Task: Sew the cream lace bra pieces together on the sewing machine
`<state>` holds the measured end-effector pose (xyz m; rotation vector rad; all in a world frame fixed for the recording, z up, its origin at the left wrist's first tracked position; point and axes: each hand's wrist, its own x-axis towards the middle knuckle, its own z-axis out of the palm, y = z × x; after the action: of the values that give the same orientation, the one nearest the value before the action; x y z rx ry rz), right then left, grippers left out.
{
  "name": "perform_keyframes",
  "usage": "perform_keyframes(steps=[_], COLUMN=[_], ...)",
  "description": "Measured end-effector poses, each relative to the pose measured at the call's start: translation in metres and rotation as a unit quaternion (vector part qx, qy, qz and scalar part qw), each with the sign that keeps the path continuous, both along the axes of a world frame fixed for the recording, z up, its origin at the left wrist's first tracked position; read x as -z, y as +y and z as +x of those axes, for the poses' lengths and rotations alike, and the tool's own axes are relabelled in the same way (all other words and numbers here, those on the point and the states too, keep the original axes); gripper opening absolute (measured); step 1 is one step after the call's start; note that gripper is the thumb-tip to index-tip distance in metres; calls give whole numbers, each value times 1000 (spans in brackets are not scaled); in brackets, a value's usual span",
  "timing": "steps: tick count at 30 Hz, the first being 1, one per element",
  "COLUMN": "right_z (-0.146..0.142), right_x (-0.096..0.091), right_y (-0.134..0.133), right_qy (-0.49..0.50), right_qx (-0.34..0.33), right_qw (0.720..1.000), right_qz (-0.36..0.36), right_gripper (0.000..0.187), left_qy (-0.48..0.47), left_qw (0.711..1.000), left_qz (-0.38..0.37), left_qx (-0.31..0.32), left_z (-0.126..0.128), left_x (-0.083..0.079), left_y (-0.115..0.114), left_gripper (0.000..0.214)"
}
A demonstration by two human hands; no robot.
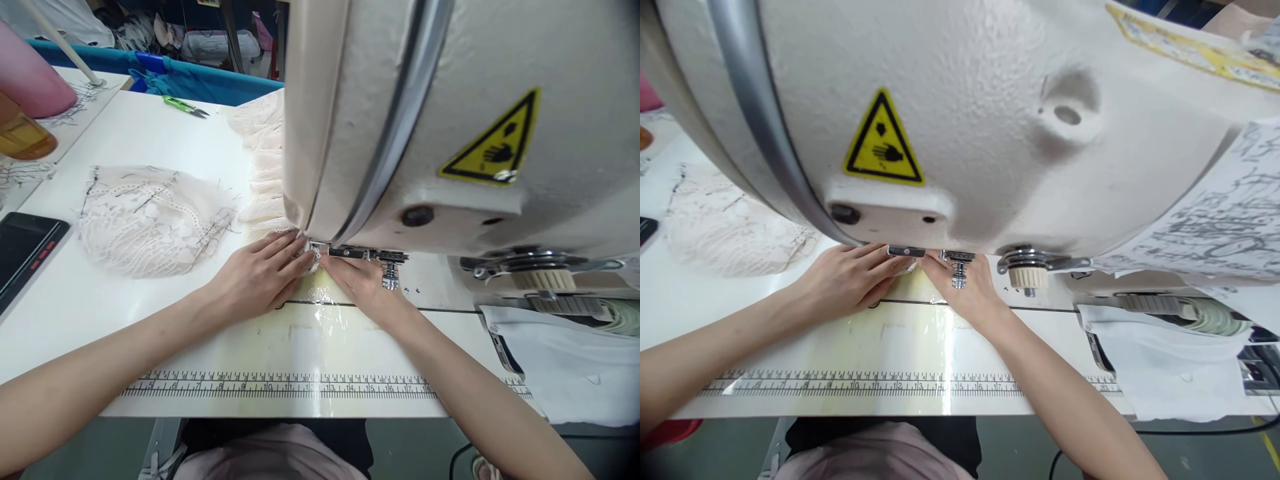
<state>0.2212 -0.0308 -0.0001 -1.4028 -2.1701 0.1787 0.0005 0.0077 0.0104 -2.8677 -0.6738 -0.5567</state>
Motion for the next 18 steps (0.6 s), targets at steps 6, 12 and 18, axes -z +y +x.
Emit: perform_keyframes(steps=[6,12,18], right_z=[0,6,8], right_x=[0,4,9], right_y=[1,-3,-8], right_qy=[9,-33,-67], right_qx=[-1,-27,-34], right_qw=[1000,998,995], right_qz=[8,51,64], right_gripper=[18,18,28], left_qy=[6,19,-1], left_qw=[1000,999,999], left_qz=[7,20,46], left_qx=[-18,21,14], left_z=[1,-3,-3], left_x=[-1,2,5], left_y=[1,-2,-4], left_gripper=[35,35,34])
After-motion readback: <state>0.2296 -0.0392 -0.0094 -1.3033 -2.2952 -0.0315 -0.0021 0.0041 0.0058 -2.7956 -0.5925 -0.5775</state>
